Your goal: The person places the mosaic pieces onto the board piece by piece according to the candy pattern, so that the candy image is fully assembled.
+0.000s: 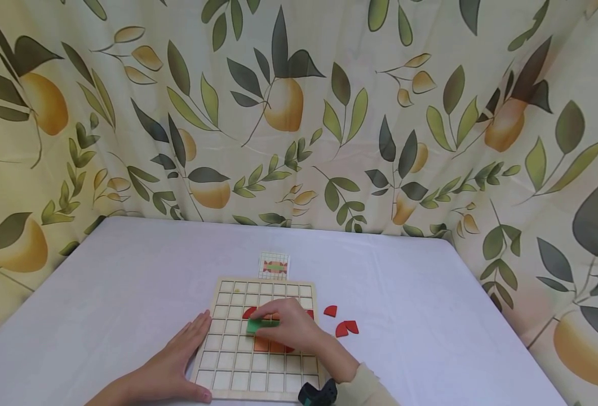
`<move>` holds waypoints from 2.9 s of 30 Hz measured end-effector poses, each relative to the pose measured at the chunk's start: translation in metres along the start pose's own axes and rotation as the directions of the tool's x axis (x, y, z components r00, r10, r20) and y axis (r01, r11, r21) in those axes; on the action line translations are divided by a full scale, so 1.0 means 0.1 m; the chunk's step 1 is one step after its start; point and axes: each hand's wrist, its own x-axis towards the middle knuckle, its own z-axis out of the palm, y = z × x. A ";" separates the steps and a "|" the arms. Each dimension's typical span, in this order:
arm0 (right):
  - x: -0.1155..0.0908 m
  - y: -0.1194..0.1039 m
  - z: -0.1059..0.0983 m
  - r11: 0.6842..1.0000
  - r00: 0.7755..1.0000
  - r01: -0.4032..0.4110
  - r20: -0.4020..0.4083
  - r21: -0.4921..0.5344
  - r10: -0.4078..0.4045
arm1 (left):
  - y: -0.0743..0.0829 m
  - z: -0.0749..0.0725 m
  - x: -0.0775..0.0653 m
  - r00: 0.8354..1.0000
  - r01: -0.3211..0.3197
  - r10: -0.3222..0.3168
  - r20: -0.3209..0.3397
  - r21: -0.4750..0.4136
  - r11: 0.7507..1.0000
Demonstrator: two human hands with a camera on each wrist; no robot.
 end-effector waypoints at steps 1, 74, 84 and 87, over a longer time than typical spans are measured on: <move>0.01 0.00 0.01 1.000 1.000 0.001 0.005 0.001 -0.001 | 0.00 0.00 0.00 1.000 -0.002 0.002 0.000 0.001 1.000; -0.51 0.42 -0.51 0.956 0.937 -0.281 -0.242 -0.091 0.252 | -0.01 0.02 0.00 0.998 -0.052 0.052 -0.029 0.022 0.998; -0.68 0.64 -0.70 0.926 0.887 -0.373 -0.317 -0.060 0.336 | 0.01 0.00 0.00 0.999 -0.038 0.039 -0.023 0.020 0.999; -0.71 0.70 -0.73 0.915 0.874 -0.401 -0.319 -0.048 0.366 | 0.00 0.00 0.00 0.999 -0.044 0.045 -0.026 0.026 0.999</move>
